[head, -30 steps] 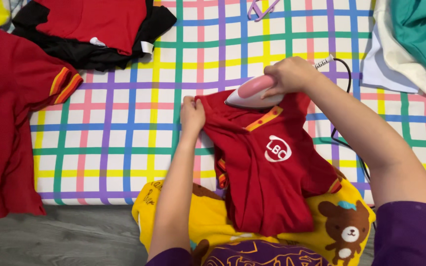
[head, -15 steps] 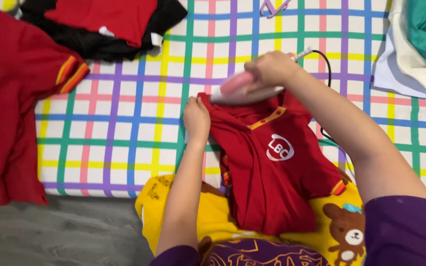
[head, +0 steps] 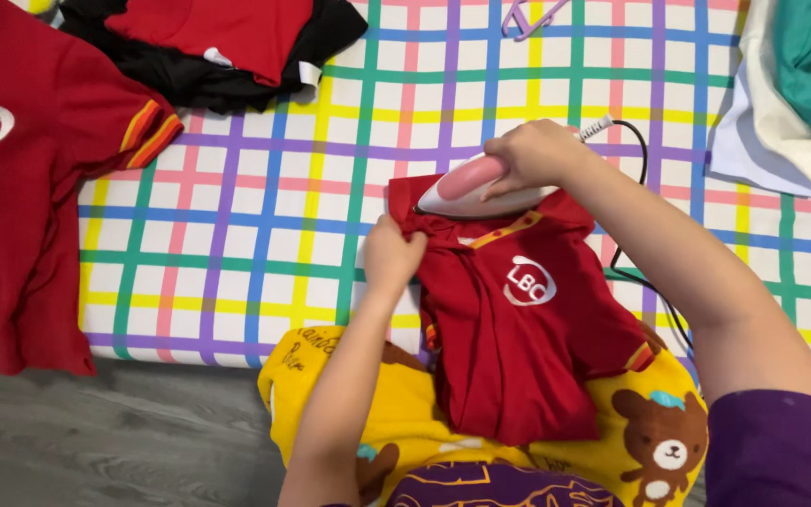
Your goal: The person irons a red polo shirt on a bed. They repeatedly unfold, smooth, and iron different sections of the shirt, including the collar, sleeves, and back, then refold it.
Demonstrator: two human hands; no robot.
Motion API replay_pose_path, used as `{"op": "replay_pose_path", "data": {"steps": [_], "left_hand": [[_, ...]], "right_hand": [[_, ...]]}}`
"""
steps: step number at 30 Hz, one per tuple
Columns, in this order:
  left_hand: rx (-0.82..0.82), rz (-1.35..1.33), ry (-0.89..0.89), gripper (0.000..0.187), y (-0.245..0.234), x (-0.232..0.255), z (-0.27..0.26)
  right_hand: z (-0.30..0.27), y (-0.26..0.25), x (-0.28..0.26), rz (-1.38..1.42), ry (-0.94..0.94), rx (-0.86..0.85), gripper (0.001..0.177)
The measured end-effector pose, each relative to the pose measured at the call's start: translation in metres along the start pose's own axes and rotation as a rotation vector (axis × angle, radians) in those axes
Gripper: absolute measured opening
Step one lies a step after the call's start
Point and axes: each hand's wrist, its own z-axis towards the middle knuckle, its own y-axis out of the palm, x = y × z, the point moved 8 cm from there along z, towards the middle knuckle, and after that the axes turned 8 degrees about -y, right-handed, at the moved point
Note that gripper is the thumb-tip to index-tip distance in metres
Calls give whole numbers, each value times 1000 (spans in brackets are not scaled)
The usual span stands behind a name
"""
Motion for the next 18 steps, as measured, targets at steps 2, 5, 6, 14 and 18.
{"op": "replay_pose_path", "data": {"steps": [2, 5, 6, 14, 18], "left_hand": [[-27, -224, -180, 30, 5, -35, 3], [-82, -662, -536, 25, 20, -80, 14], [-63, -719, -568, 25, 20, -86, 17], [90, -544, -388, 21, -3, -71, 14], [95, -528, -245, 21, -13, -53, 8]], "right_hand": [[5, -1, -6, -11, -92, 42, 67], [16, -6, -13, -34, -197, 96, 67], [21, -5, -18, -40, -234, 105, 67], [65, 3, -40, 3, -204, 82, 65], [78, 9, -34, -34, -30, 38, 62]]}}
